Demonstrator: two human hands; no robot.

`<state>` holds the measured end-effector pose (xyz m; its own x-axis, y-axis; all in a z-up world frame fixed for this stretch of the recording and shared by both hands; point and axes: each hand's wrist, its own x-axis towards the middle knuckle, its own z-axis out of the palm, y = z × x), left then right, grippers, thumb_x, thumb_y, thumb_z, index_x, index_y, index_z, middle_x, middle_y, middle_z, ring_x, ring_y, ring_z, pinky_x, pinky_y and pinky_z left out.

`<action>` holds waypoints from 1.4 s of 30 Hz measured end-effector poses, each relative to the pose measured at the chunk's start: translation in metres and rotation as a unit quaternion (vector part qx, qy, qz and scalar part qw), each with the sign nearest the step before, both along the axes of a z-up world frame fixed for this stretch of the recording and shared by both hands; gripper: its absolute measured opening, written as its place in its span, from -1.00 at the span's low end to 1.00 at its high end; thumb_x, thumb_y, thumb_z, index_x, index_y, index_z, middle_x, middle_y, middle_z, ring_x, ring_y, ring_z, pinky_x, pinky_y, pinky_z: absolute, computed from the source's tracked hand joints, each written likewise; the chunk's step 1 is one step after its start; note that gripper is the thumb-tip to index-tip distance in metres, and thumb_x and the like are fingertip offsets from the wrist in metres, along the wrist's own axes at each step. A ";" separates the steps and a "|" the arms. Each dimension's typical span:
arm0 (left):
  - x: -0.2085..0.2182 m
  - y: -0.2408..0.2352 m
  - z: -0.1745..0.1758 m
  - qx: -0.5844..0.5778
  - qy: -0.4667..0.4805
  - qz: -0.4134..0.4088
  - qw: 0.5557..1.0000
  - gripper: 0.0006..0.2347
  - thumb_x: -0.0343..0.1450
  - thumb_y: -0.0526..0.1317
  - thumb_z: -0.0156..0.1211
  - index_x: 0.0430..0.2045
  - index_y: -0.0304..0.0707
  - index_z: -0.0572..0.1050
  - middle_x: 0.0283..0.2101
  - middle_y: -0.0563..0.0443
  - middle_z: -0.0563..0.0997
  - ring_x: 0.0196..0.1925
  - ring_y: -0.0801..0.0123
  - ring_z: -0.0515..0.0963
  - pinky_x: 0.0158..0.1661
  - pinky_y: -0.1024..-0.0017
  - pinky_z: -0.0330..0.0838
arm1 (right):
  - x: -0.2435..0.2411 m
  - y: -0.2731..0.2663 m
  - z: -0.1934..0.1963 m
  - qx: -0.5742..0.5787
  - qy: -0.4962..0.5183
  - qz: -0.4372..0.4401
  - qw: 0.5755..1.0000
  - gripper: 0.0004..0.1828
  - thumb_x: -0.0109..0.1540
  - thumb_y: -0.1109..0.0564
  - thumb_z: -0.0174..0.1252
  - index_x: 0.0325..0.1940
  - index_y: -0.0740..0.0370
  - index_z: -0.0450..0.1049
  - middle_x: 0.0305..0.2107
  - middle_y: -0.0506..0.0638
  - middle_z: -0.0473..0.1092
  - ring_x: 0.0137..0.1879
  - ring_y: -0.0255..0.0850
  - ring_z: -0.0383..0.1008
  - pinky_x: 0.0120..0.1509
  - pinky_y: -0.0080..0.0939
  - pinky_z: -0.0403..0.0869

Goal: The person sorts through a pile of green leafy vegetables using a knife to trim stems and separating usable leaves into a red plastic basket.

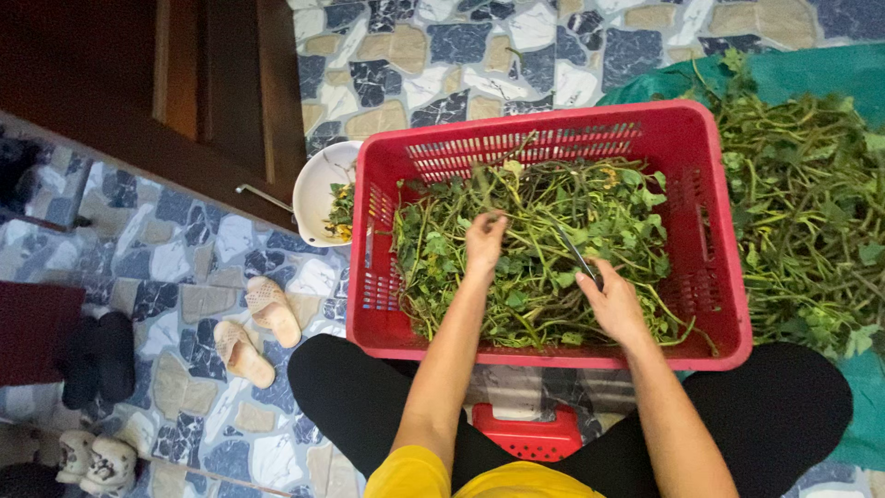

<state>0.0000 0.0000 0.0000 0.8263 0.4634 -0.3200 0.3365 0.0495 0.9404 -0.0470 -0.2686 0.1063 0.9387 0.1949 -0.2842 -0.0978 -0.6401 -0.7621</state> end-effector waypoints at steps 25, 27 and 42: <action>-0.028 -0.089 0.110 -0.486 -0.221 -0.052 0.844 -0.90 0.52 -0.35 0.12 -0.12 -0.30 0.51 -0.15 -0.05 0.64 -0.13 0.33 0.62 -0.10 0.37 0.54 | -0.037 0.022 0.106 0.082 -0.177 -0.011 0.981 -0.24 0.29 0.05 0.04 0.56 0.16 -0.01 -0.44 0.09 0.48 -0.43 -0.14 0.48 -0.29 -0.11 0.42; -0.034 -0.095 0.115 -0.468 -0.220 -0.085 0.852 -0.84 0.49 -0.39 0.13 -0.07 -0.29 0.52 -0.12 -0.09 0.65 -0.09 0.33 0.62 -0.08 0.42 0.51 | -0.028 0.023 0.102 0.067 -0.191 0.009 0.979 -0.16 0.27 0.05 0.10 0.59 0.18 -0.05 -0.43 0.16 0.50 -0.41 -0.09 0.50 -0.27 -0.09 0.41; 0.025 -0.048 0.185 0.398 -0.227 -0.343 0.820 -0.76 0.46 -0.02 0.20 -0.18 -0.15 0.64 -0.18 0.05 0.67 0.01 0.17 0.57 0.16 0.08 0.38 | 0.059 -0.038 0.080 0.483 0.090 0.026 0.870 -0.54 0.42 -0.01 0.06 0.32 0.27 0.22 -0.47 -0.04 0.27 -0.37 -0.30 0.25 -0.33 -0.36 0.24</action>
<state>0.0252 -0.0479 0.1854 0.9300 -0.2481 0.2710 -0.3658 -0.6950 0.6190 0.0123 -0.3070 0.1866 0.8786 0.4659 -0.1049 -0.2609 0.2843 -0.9226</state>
